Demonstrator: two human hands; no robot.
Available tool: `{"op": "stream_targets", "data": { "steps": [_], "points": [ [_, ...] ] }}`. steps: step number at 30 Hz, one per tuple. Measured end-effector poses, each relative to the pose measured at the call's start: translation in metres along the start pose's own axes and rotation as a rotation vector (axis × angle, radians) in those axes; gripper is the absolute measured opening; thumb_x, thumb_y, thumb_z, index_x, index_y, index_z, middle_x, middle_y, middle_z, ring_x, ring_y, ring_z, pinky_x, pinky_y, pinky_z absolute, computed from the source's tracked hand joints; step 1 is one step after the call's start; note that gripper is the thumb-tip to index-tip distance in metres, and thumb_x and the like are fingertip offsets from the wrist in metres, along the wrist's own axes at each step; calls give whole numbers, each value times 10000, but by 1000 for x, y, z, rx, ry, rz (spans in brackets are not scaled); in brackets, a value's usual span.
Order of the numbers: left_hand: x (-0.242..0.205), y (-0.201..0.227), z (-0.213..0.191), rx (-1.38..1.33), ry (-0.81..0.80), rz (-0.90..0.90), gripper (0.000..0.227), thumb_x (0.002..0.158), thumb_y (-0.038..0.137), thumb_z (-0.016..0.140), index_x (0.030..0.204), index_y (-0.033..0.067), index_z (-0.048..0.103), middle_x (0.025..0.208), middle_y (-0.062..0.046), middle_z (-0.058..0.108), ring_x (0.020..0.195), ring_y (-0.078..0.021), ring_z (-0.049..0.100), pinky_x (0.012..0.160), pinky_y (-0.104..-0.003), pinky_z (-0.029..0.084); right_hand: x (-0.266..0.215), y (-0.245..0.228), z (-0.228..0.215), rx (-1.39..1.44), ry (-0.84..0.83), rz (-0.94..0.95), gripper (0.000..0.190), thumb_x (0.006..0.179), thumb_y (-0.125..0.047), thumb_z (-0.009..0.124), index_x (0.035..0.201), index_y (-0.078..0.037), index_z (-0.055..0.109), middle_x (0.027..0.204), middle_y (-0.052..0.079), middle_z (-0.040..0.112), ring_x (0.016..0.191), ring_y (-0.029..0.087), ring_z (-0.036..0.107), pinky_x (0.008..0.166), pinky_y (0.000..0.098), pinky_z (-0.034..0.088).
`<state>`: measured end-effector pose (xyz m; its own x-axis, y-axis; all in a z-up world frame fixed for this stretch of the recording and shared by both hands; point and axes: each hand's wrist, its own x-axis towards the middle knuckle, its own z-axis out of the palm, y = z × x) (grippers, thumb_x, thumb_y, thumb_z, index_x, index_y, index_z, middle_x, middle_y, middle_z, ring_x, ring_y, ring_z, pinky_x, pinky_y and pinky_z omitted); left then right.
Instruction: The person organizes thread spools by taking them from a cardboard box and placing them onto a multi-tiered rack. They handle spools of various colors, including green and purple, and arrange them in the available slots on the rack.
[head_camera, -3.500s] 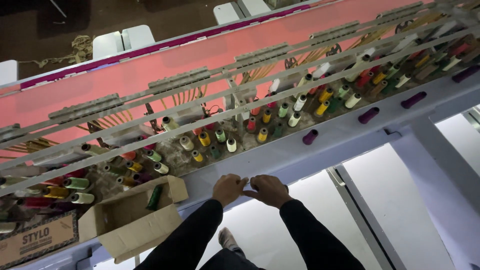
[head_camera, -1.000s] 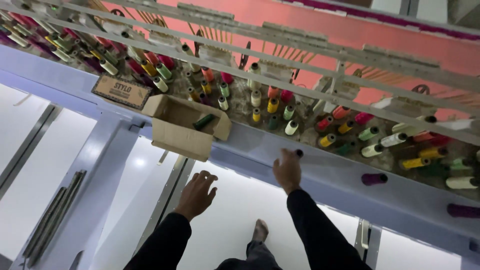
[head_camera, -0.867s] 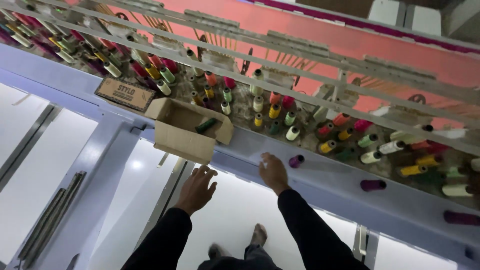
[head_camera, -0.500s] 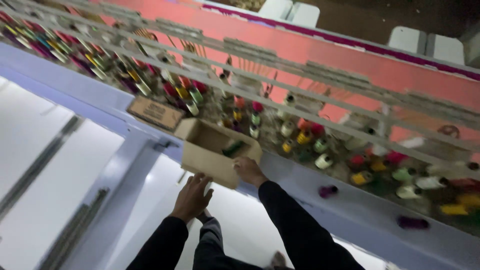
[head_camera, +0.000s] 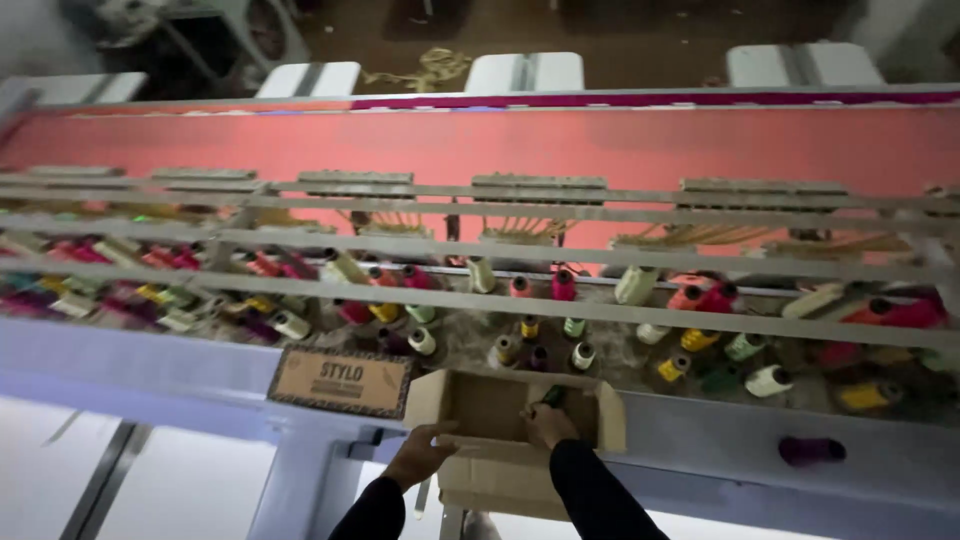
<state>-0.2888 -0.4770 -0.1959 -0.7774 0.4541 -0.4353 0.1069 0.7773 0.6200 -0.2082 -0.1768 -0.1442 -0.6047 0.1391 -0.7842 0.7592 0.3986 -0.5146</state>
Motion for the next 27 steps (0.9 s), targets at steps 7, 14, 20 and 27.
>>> {"op": "stream_targets", "data": {
  "steps": [7,14,20,27],
  "points": [
    [73,-43,60,596,438,869,322,871,278,650,1039,18,736,1180,-274,641,984,-437,629,927,-536,497,39,73,9,50,346,-231,169,1039,-342,557,1139,-206,547,1180,160,542,1014,411,529,864,546,453],
    [52,39,68,61,-82,161,393,707,80,514,1036,63,729,1118,-174,758,1057,-345,683,981,-431,512,-37,85,-11,123,737,-463,188,846,-139,666,1025,-198,658,1026,79,714,996,263,673,908,378,487],
    [67,85,146,0,-85,600,262,905,333,576,747,212,747,901,-104,648,852,-310,627,804,-463,495,-98,102,-25,39,925,-481,398,835,-198,674,1216,-172,562,1076,142,571,987,388,592,916,517,457],
    [85,150,209,755,-206,660,280,742,331,816,993,223,753,978,-12,702,954,-222,675,708,-384,535,-153,121,-26,55,911,-344,453,944,-326,601,1353,-184,467,1062,166,541,991,377,629,883,506,536]
  ]
}}
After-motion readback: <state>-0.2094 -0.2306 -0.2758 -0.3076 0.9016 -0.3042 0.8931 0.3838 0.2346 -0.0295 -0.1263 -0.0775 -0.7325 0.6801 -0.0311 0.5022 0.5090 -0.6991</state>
